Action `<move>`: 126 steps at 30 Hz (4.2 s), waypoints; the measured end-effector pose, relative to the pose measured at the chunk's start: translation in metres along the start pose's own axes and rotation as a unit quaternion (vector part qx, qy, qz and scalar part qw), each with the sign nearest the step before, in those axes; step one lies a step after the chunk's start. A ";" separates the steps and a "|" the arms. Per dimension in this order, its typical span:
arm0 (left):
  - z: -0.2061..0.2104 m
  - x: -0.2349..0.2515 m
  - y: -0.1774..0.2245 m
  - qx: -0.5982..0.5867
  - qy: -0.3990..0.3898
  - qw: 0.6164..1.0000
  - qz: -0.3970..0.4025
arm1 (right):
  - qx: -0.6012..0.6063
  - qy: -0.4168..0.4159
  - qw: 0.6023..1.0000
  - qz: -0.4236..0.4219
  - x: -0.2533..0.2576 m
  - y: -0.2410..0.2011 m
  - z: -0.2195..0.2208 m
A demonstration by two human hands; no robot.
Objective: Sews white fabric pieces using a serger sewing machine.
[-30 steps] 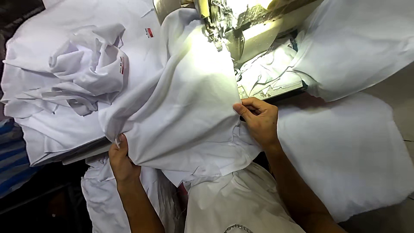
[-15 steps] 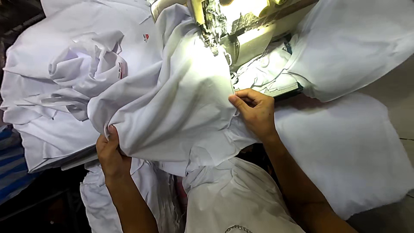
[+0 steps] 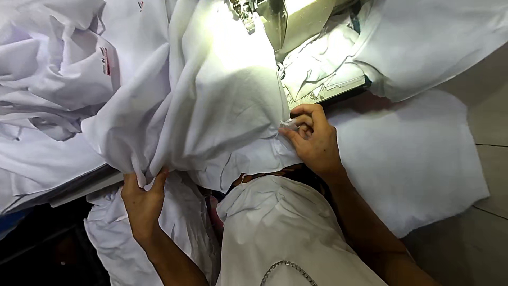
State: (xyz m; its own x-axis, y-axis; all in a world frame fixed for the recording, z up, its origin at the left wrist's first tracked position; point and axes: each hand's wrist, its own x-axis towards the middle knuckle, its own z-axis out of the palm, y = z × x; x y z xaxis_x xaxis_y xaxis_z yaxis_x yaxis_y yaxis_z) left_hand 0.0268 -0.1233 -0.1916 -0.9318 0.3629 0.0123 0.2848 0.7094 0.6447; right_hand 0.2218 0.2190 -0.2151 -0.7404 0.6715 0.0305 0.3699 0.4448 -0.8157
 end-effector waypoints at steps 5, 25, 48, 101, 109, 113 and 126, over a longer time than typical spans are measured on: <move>0.002 -0.009 -0.012 -0.052 0.038 0.997 0.036 | 0.012 0.022 0.995 -0.095 0.007 0.012 0.008; -0.025 0.001 -0.007 -0.202 0.018 0.979 0.024 | 0.114 -0.032 0.993 0.009 0.005 0.005 -0.001; -0.019 0.009 -0.010 -0.275 0.022 0.960 -0.045 | 0.105 -0.022 0.986 -0.125 0.008 0.019 0.007; -0.007 0.018 0.015 -0.311 0.031 0.950 -0.021 | 0.180 -0.019 0.979 -0.089 0.046 -0.013 -0.003; -0.033 0.060 0.033 -0.271 0.032 0.962 0.020 | 0.202 -0.050 0.971 -0.120 0.085 -0.033 -0.010; -0.043 0.074 0.045 -0.263 0.028 0.963 0.049 | 0.213 -0.062 0.967 -0.124 0.092 -0.039 -0.015; -0.063 0.131 0.062 -0.175 0.080 0.979 0.072 | 0.147 -0.071 0.983 -0.079 0.115 -0.061 -0.026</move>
State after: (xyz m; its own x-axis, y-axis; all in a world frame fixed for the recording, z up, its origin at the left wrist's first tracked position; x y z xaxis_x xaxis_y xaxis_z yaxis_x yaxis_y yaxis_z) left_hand -0.0917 -0.0700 -0.1017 -0.9187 0.3254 0.2237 0.3475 0.3973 0.8493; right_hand 0.1287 0.2846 -0.1465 -0.8546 0.5085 0.1055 0.0816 0.3322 -0.9397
